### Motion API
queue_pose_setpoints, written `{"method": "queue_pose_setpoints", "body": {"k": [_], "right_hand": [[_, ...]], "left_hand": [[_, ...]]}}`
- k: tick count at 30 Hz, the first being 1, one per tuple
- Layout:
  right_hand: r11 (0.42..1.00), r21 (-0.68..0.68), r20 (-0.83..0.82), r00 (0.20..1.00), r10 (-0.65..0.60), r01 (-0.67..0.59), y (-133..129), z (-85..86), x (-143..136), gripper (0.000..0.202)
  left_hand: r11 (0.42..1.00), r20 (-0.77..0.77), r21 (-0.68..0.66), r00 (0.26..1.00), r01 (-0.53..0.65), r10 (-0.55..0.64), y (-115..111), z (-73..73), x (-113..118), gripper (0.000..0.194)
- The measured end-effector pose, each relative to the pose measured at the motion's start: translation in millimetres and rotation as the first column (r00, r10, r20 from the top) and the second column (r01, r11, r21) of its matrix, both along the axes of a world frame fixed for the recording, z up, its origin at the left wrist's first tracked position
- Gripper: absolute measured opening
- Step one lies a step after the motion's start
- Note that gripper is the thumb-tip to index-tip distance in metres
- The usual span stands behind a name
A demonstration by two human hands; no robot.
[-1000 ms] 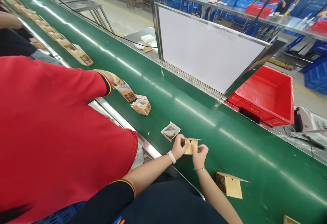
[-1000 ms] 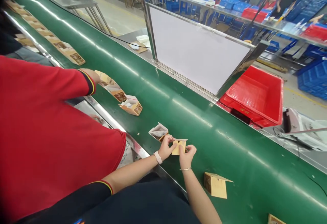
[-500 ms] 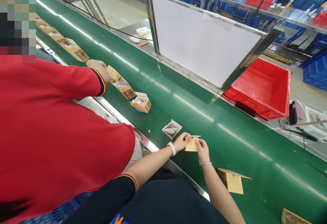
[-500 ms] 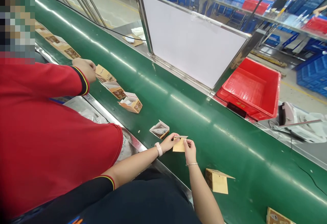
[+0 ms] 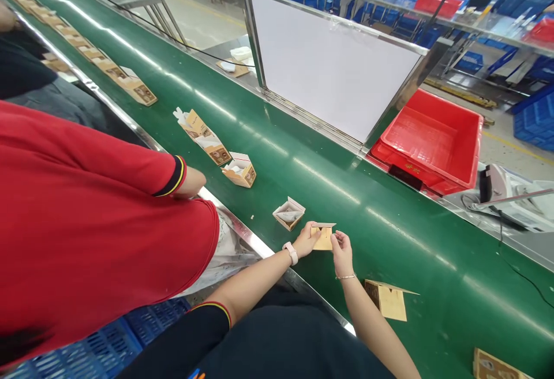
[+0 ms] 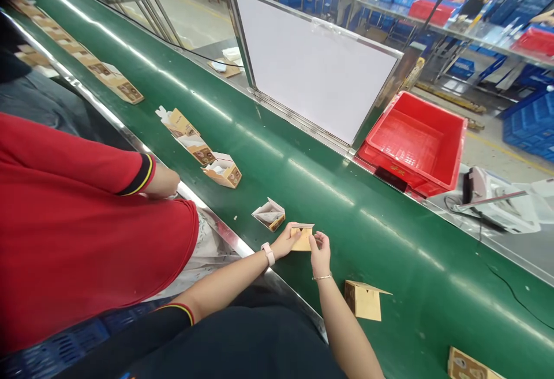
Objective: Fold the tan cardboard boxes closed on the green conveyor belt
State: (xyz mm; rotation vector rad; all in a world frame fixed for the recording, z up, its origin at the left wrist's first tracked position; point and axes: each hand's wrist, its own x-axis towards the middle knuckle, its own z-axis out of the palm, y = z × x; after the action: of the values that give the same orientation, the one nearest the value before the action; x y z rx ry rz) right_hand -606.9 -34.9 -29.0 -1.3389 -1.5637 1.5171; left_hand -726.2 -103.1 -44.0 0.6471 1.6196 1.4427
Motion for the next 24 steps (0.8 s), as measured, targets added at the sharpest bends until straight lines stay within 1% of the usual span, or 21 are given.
{"method": "queue_pose_setpoints", "body": {"k": [2,3,4,5,6,7,8,9,10,11,12,13,14,15,16,17,18,20,22,24], "right_hand": [[0.994,0.09,0.022,0.997,-0.068,0.066,-7,4.4,17,0.041],[0.98,0.175,0.034,0.994,-0.103,0.095,-12,8.0,25,0.039],[0.951,0.287,0.034,0.991,-0.126,0.111,-17,12.5,32,0.035],[0.908,0.406,0.022,0.992,-0.121,0.102,-22,17.5,36,0.031],[0.858,0.51,0.009,0.997,-0.073,0.059,-29,22.6,38,0.026],[0.812,0.583,0.008,1.0,0.019,-0.02,-37,27.1,37,0.02],[0.775,0.62,0.025,0.99,0.141,-0.126,-44,30.5,33,0.016],[0.745,0.624,0.051,0.964,0.263,-0.236,-52,32.4,25,0.017],[0.722,0.61,0.078,0.931,0.357,-0.328,-58,32.6,15,0.023],[0.705,0.593,0.103,0.905,0.412,-0.389,-63,31.3,2,0.033],[0.694,0.586,0.129,0.894,0.429,-0.418,-67,28.6,-12,0.044],[0.683,0.594,0.158,0.894,0.419,-0.425,-68,25.1,-25,0.054],[0.67,0.609,0.19,0.899,0.395,-0.423,-68,21.3,-38,0.06],[0.656,0.624,0.227,0.902,0.368,-0.425,-67,17.9,-48,0.062],[0.642,0.633,0.265,0.9,0.346,-0.433,-64,15.3,-56,0.062],[0.63,0.634,0.299,0.894,0.333,-0.447,-60,13.8,-61,0.059],[0.618,0.631,0.329,0.883,0.335,-0.47,-56,13.5,-62,0.055],[0.574,0.619,0.374,0.844,0.385,-0.537,-48,16.0,-59,0.047],[0.525,0.609,0.408,0.802,0.437,-0.595,-42,20.7,-51,0.04],[0.513,0.6,0.43,0.788,0.441,-0.614,-38,24.4,-42,0.038]], "left_hand": [[0.999,-0.003,-0.028,1.0,-0.015,0.015,0,8.3,7,0.041],[0.999,-0.034,-0.029,0.999,-0.033,0.032,-2,13.1,11,0.04],[0.998,-0.086,-0.014,0.995,-0.057,0.056,-7,18.0,15,0.038],[0.996,-0.158,0.015,0.984,-0.085,0.086,-14,22.6,17,0.034],[0.992,-0.244,0.057,0.962,-0.116,0.126,-24,26.5,17,0.029],[0.983,-0.337,0.108,0.924,-0.151,0.179,-36,29.7,14,0.026],[0.968,-0.429,0.161,0.87,-0.19,0.242,-49,31.9,6,0.026],[0.951,-0.512,0.208,0.803,-0.23,0.306,-62,33.3,-6,0.027],[0.932,-0.587,0.248,0.724,-0.265,0.362,-73,33.9,-22,0.029],[0.92,-0.653,0.256,0.648,-0.298,0.392,-82,34.0,-40,0.034],[0.929,-0.705,0.23,0.608,-0.291,0.365,-88,33.7,-59,0.039],[0.962,-0.749,0.184,0.606,-0.201,0.269,-91,33.1,-78,0.044],[0.991,-0.783,0.116,0.608,-0.059,0.128,-90,32.2,-94,0.048],[0.994,-0.802,0.046,0.596,0.096,-0.021,-87,31.0,-106,0.05],[0.971,-0.812,-0.017,0.564,0.238,-0.152,-83,29.8,-115,0.051],[0.937,-0.818,-0.063,0.52,0.344,-0.246,-77,28.5,-119,0.051],[0.908,-0.825,-0.092,0.479,0.41,-0.3,-72,27.4,-119,0.05],[0.874,-0.839,-0.117,0.425,0.471,-0.341,-62,26.1,-113,0.046],[0.855,-0.841,-0.136,0.398,0.5,-0.366,-54,26.3,-103,0.041],[0.85,-0.835,-0.163,0.389,0.501,-0.389,-47,28.1,-94,0.037]]}}
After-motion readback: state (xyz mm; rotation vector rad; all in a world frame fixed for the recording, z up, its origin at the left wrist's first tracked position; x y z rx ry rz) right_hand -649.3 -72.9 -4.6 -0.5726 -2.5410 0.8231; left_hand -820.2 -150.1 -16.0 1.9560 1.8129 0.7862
